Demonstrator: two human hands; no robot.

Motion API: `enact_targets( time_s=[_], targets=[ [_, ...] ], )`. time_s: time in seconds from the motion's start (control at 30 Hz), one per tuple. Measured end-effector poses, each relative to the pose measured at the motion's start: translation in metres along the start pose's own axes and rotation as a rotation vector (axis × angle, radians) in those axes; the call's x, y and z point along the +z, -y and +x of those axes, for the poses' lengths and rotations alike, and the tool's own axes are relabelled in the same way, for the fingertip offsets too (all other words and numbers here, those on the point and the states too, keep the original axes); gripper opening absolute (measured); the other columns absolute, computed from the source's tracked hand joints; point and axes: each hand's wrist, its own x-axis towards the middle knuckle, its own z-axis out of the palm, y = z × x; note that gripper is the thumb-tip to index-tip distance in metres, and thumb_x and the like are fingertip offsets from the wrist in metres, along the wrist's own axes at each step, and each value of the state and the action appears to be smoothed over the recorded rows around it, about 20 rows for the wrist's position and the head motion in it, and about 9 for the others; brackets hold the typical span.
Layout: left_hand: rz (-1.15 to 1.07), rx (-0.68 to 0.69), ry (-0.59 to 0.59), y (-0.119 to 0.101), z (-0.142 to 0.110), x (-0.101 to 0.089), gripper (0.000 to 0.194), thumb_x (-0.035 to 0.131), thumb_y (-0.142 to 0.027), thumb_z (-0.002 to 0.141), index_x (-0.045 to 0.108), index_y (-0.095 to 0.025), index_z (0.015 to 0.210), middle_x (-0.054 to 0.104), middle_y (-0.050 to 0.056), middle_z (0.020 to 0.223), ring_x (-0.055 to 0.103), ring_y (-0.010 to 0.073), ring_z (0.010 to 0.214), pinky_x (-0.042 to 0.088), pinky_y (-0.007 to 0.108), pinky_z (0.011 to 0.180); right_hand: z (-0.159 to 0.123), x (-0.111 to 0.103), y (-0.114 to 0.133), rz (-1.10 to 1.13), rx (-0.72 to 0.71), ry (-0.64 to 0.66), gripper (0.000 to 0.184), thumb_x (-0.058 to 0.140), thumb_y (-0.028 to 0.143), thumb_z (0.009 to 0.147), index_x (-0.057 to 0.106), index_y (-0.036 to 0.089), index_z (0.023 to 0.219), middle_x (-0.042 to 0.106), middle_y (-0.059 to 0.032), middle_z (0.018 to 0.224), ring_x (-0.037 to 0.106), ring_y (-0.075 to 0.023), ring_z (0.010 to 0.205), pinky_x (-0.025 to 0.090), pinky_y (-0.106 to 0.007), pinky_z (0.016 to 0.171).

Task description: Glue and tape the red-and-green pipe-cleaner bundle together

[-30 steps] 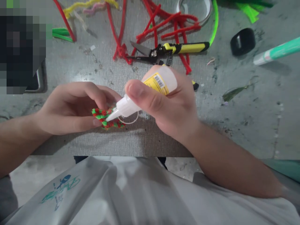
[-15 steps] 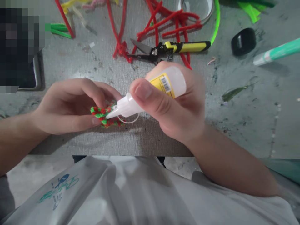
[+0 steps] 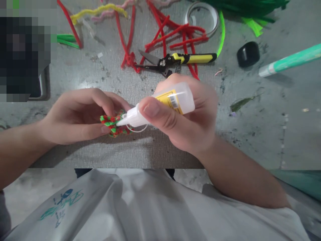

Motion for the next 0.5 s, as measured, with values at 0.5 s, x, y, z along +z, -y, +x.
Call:
enact_targets(
  time_s=[0.5],
  targets=[
    [-0.107, -0.065, 0.010, 0.000, 0.001, -0.001, 0.011, 0.084, -0.016, 0.098, 0.075, -0.020, 0.103, 0.085, 0.012, 0.124, 0.084, 0.0235, 0.111, 0.072, 0.031, 0.090, -0.011, -0.006, 0.035, -0.610, 0.034, 0.055, 0.046, 0.076, 0.070, 0.099, 0.053, 0.032, 0.086, 0.053, 0.0043, 0.070, 0.065, -0.0225, 0.069, 0.054, -0.048, 0.067]
  ],
)
